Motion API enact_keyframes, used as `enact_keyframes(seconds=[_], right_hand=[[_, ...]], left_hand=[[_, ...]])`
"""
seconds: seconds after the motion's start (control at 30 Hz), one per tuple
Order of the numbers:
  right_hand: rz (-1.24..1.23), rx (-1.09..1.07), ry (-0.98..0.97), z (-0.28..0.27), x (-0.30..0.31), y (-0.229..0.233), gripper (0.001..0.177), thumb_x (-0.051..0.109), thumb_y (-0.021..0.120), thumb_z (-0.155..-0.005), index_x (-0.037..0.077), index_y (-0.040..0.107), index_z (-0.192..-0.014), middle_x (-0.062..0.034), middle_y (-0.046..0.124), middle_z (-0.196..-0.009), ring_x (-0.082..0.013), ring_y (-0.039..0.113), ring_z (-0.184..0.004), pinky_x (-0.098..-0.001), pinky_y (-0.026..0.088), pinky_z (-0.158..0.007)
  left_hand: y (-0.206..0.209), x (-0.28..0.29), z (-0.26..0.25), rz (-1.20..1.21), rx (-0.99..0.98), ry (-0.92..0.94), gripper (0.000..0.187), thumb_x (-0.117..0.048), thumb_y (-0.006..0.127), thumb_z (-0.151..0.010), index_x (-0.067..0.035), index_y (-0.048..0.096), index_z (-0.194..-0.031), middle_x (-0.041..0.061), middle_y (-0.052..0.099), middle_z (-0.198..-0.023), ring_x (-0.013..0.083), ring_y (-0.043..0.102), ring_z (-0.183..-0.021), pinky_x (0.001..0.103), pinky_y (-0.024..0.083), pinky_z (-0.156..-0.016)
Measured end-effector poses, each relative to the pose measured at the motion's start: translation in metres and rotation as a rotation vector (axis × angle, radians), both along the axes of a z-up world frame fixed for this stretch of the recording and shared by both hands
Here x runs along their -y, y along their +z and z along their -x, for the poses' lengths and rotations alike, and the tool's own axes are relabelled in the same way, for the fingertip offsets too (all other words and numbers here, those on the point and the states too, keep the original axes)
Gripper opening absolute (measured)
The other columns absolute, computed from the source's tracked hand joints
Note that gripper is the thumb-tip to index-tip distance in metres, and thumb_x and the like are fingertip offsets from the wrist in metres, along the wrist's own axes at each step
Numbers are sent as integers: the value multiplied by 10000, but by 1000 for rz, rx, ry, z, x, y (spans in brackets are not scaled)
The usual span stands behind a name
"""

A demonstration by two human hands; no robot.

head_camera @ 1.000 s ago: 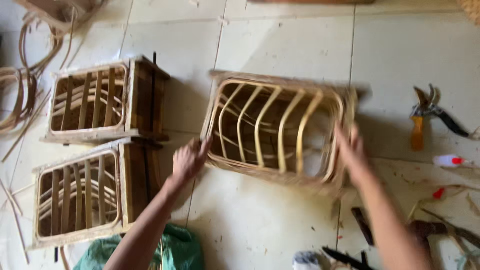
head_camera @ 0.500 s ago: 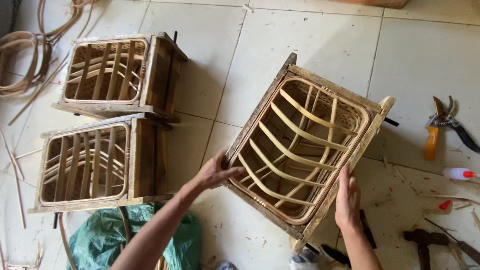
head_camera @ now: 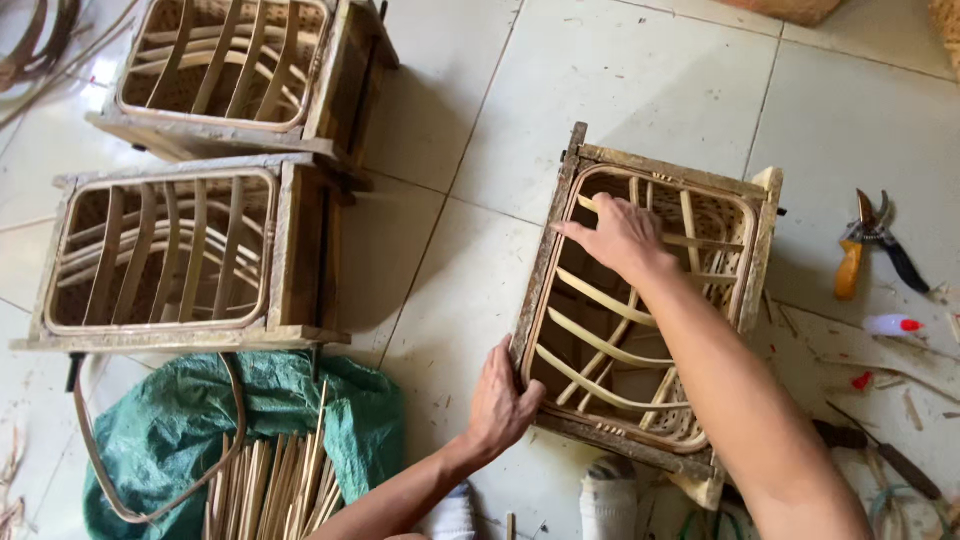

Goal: The person assembles a rectangular woven basket by inserting bamboo strips into a wooden mold. They use a hammer to secure the strips and a lighter to heat and shape the bamboo edges.

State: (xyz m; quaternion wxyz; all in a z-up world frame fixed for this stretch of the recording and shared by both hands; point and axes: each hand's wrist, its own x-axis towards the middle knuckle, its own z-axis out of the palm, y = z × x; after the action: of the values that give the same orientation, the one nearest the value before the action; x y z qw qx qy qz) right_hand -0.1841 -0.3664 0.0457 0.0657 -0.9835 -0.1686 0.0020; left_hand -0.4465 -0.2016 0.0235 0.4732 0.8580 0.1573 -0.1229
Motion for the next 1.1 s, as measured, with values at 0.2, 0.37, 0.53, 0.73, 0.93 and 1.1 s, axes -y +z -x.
enact_keyframes(seconds=[0.2, 0.37, 0.53, 0.73, 0.93, 1.1], right_hand=[[21, -450, -140, 38, -20, 30, 723, 740, 646, -884, 18, 644, -910, 26, 416, -606, -125, 328, -496, -321, 300, -456], [54, -299, -155, 58, -27, 39, 524, 612, 594, -933, 96, 629, -852, 40, 420, -526, -136, 359, -455, -340, 368, -473], [244, -580, -73, 86, -27, 38, 643, 690, 496, -1034, 124, 707, -813, -2, 417, -539, -158, 357, -495, -305, 297, -661], [198, -243, 29, 135, -19, 35, 316, 385, 620, -1016, 131, 716, -855, -8, 508, -516, -140, 437, -465, -352, 351, -561], [187, -423, 102, 140, -29, 25, 169, 198, 640, -963, 41, 674, -910, -31, 569, -597, -133, 433, -407, -322, 409, -419], [209, -506, 18, 164, -28, 43, 158, 277, 581, -1030, 188, 698, -1087, -35, 569, -645, -165, 422, -492, -328, 415, -467]], left_hand=[[-1, -5, 35, 127, 83, 39, 938, -190, 679, -793, 22, 215, -1580, 334, 440, -1455, 450, 472, -1313, 477, 393, -1111], [-3, 9, 35, 329, 240, 78, 888, -183, 619, -814, 33, 234, -1585, 314, 535, -1415, 432, 555, -1304, 467, 440, -1125], [-4, 6, 36, 72, 41, -76, 923, -194, 651, -802, 22, 203, -1580, 317, 511, -1366, 461, 485, -1268, 497, 375, -1125], [-30, 6, 62, 176, 284, -54, 908, -164, 651, -849, 85, 182, -1586, 368, 414, -1485, 493, 426, -1375, 501, 339, -1191], [-43, 8, 36, 174, 260, -67, 915, -134, 655, -812, 124, 181, -1551, 367, 384, -1496, 496, 399, -1384, 492, 319, -1191], [-35, 4, 36, 206, 306, -101, 883, -126, 643, -839, 130, 207, -1563, 361, 392, -1505, 484, 399, -1397, 483, 328, -1195]])
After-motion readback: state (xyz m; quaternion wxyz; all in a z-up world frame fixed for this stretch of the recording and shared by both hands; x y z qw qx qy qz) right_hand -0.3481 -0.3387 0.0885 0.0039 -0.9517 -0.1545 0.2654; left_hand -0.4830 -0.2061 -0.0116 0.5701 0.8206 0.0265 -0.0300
